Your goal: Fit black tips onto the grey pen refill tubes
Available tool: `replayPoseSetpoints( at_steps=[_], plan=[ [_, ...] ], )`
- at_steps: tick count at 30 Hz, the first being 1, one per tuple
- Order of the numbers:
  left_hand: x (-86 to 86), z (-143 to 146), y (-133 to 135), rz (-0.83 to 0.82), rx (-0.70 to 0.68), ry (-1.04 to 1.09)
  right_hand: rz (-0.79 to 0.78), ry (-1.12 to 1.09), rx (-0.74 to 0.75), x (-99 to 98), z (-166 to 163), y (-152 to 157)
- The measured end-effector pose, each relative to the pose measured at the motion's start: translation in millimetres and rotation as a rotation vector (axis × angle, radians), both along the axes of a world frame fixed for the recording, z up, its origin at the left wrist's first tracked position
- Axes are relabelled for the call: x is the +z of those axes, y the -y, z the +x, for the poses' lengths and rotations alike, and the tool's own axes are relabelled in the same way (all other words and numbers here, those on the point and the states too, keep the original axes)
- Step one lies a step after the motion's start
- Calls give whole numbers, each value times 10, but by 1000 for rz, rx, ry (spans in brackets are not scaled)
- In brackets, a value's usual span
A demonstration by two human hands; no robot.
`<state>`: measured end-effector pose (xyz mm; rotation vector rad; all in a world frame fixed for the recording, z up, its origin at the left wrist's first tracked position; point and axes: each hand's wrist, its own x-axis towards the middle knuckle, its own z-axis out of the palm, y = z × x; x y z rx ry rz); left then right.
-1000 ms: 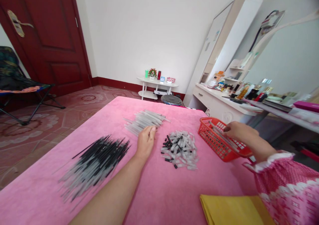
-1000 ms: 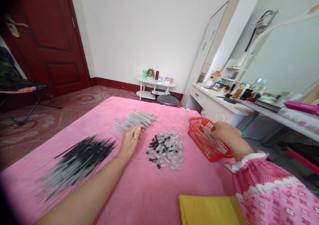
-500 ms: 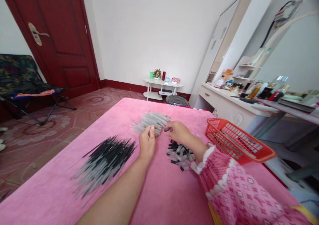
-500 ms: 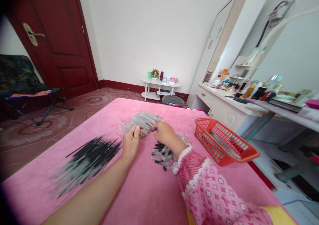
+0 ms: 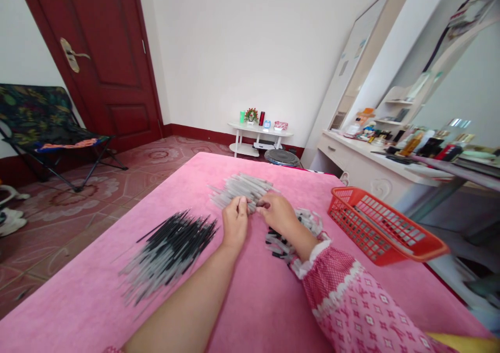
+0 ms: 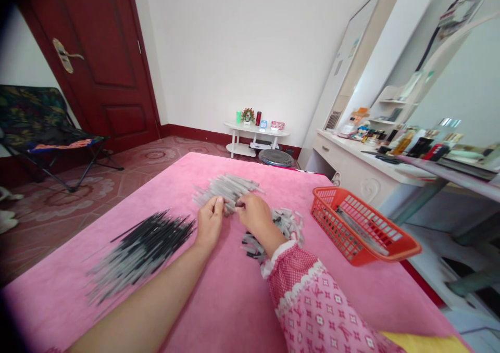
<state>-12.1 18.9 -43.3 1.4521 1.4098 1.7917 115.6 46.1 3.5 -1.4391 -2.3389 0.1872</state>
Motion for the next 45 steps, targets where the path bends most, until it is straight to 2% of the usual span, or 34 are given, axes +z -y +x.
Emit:
replayPoseSetpoints(
  at_steps=[5, 7, 10, 13, 20, 24, 27, 32, 35, 40, 43, 45],
  plan=[
    [10, -4, 8, -6, -2, 30, -2, -3, 204, -163, -38, 68],
    [16, -4, 12, -5, -5, 28, 4, -2, 190, -177, -71, 75],
    [30, 4, 21, -8, -18, 31, 12, -53, 91, -135, -67, 57],
    [44, 19, 30, -1, -33, 47, -4, -194, 6, -98, 14, 15],
    [36, 26, 38, -15, -58, 85, -45, -553, 15, -112, 178, -40],
    [40, 44, 47, -22, -105, 104, -46, -842, 30, 27, 171, 44],
    [68, 69, 52, -65, -211, 181, -97, -935, 74, 124, 149, 115],
    [119, 74, 63, -56, -343, 395, -236, -850, 202, 140, 132, 133],
    [120, 63, 70, -61, -356, 508, -250, -729, 203, 131, 187, 93],
    [144, 39, 57, -87, -325, 663, -145, -485, 115, 127, 320, 32],
    [255, -44, 24, -31, -256, 729, -151, -348, 185, 90, 239, 102],
    [367, -144, -2, 40, -187, 801, -136, -273, 295, 47, 89, 220]
  ],
)
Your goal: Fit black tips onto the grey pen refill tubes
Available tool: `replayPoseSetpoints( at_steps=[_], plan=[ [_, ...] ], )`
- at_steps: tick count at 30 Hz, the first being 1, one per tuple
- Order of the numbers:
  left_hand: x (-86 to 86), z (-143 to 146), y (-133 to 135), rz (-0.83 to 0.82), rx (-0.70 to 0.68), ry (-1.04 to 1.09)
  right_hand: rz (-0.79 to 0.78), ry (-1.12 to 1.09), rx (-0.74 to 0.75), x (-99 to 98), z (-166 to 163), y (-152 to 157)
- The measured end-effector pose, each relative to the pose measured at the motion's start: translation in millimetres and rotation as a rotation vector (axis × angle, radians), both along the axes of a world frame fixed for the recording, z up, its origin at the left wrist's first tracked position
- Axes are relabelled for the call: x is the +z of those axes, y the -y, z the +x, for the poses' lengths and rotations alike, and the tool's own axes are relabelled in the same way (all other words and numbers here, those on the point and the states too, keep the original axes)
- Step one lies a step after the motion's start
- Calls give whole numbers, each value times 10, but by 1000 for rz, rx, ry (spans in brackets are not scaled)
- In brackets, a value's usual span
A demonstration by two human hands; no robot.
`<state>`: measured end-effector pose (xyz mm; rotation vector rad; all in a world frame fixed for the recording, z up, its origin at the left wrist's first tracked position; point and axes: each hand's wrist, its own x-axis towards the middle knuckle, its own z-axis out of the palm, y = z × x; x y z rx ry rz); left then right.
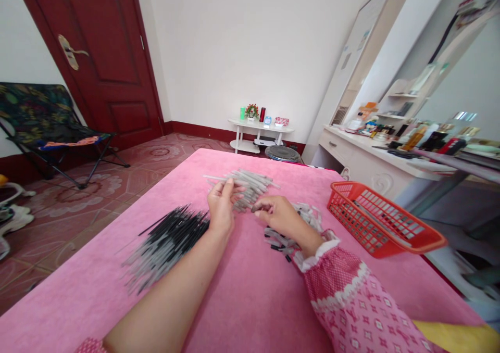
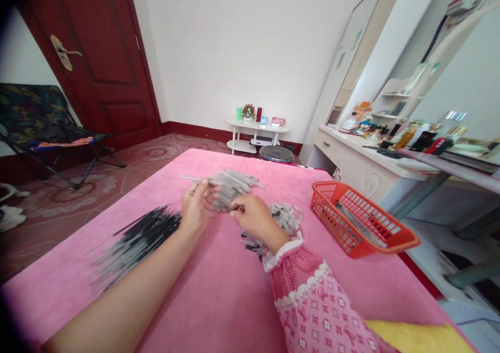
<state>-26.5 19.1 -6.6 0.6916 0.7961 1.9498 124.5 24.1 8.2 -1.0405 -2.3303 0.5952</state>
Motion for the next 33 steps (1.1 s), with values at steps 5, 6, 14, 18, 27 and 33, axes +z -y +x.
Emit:
replayPoseSetpoints(
  at_steps=[5, 6, 14, 18, 27, 33],
  plan=[
    [275, -297, -37, -8, 101, 195, 268, 64, 373, -123, -463, 360],
    [319, -345, -37, -22, 108, 231, 296, 78, 421, -147, -534, 409],
    [547, -506, 1, -40, 115, 366, 490, 225, 458, -287, -757, 518],
    [543, -486, 9, -50, 108, 370, 542, 269, 436, -295, -759, 551],
    [407, -475, -38, -74, 56, 369, 548, 217, 444, -203, -548, 454],
    [330, -473, -72, -84, 29, 452, 540, 99, 381, -177, -332, 341]
  ],
)
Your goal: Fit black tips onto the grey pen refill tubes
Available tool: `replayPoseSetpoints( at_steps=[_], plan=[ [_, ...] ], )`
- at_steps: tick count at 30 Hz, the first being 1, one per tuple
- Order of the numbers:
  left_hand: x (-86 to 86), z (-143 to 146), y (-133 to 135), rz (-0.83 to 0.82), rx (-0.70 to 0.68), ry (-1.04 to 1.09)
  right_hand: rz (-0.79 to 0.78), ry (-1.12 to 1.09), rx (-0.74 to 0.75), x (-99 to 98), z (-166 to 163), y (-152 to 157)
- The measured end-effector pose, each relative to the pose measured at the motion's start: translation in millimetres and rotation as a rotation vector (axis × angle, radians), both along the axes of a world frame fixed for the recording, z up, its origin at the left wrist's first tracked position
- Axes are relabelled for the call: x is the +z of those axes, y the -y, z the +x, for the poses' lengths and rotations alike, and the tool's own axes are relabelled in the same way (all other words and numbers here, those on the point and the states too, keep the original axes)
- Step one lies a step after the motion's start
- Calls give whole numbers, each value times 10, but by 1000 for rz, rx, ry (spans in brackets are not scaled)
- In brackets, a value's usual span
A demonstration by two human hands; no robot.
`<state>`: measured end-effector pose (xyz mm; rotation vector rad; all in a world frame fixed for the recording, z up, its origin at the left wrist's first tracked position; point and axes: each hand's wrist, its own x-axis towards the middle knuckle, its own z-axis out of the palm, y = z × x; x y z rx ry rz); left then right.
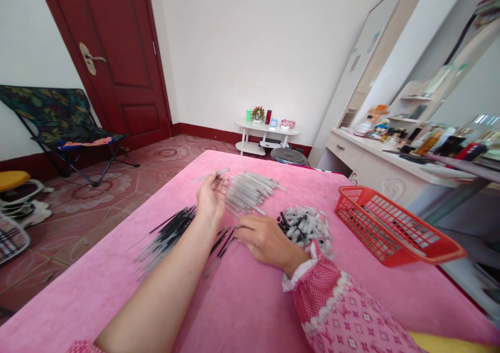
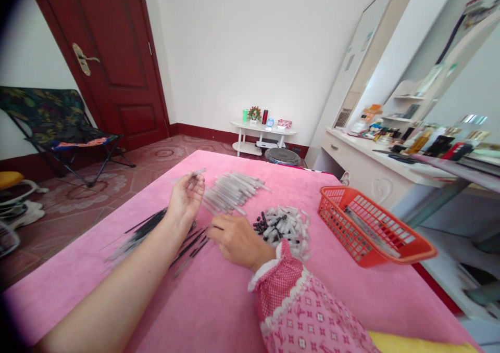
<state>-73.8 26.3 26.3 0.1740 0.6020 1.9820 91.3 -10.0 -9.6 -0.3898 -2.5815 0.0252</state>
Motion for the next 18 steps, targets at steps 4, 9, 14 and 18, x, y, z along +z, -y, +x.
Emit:
replayPoseSetpoints(
  at_steps=[4, 9, 14, 18],
  plan=[
    [-66, 122, 5, 17, -43, 79, -210, -600, -233, 111, 66, -97],
    [-180, 465, 75, -34, -239, 142, -665, -1276, -293, 399, 217, -251],
    [-211, 646, 162, -57, -306, 190, -716, -1377, -256, 470, 311, -293],
    [-211, 647, 171, -73, -310, 183, -671, -1389, -271, 442, 298, -289]
  ],
)
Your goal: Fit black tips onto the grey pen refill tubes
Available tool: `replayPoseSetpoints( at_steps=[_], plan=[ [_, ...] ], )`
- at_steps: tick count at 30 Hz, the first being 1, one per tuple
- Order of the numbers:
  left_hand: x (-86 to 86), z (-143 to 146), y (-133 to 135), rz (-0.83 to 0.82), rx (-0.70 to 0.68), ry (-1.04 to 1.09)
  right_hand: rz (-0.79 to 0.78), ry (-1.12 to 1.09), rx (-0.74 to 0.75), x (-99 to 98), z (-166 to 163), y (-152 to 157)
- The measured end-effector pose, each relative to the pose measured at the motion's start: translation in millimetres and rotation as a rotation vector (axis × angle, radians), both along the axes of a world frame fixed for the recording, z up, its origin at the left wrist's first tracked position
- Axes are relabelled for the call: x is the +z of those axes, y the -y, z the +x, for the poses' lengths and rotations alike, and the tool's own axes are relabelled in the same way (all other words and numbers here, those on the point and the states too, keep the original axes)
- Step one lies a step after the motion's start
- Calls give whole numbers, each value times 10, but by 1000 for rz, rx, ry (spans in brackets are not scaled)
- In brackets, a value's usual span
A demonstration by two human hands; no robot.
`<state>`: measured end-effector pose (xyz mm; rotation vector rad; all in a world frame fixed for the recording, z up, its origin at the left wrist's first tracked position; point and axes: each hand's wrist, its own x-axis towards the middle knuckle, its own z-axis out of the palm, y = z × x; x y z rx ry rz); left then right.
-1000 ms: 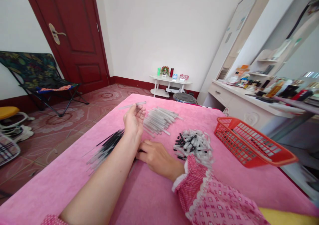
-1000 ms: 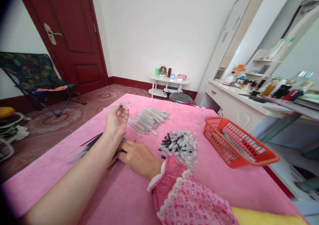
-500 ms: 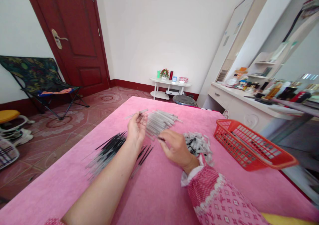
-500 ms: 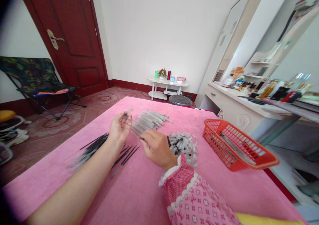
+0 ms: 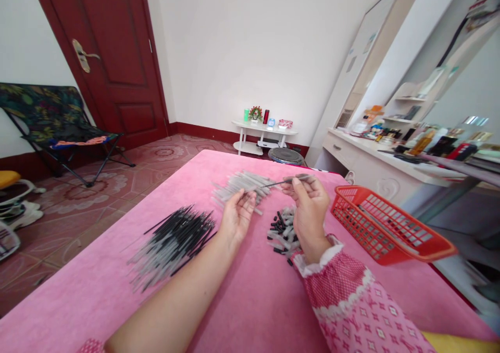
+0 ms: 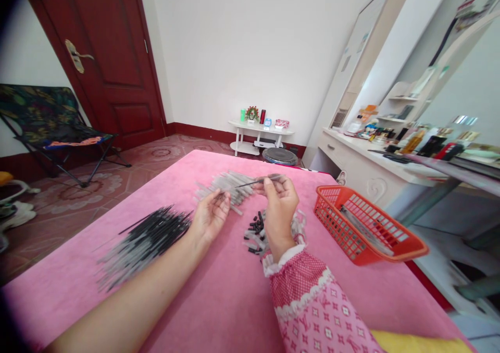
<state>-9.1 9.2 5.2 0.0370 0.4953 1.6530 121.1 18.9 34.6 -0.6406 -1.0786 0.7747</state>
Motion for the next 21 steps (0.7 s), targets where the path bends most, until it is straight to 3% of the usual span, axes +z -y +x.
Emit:
replayPoseSetpoints(
  at_steps=[9, 16, 18, 21],
  plan=[
    [-46, 50, 15, 6, -18, -24, 11, 73, -32, -3, -13, 22],
    [-8, 41, 21, 81, -55, -37, -166, 349, 86, -141, -118, 16],
    [25, -37, -11, 91, -10, -19, -257, 496, 185, -199, -144, 24],
    [62, -184, -67, 101, 75, 15, -343, 772, 610, -290, -216, 125]
  ],
)
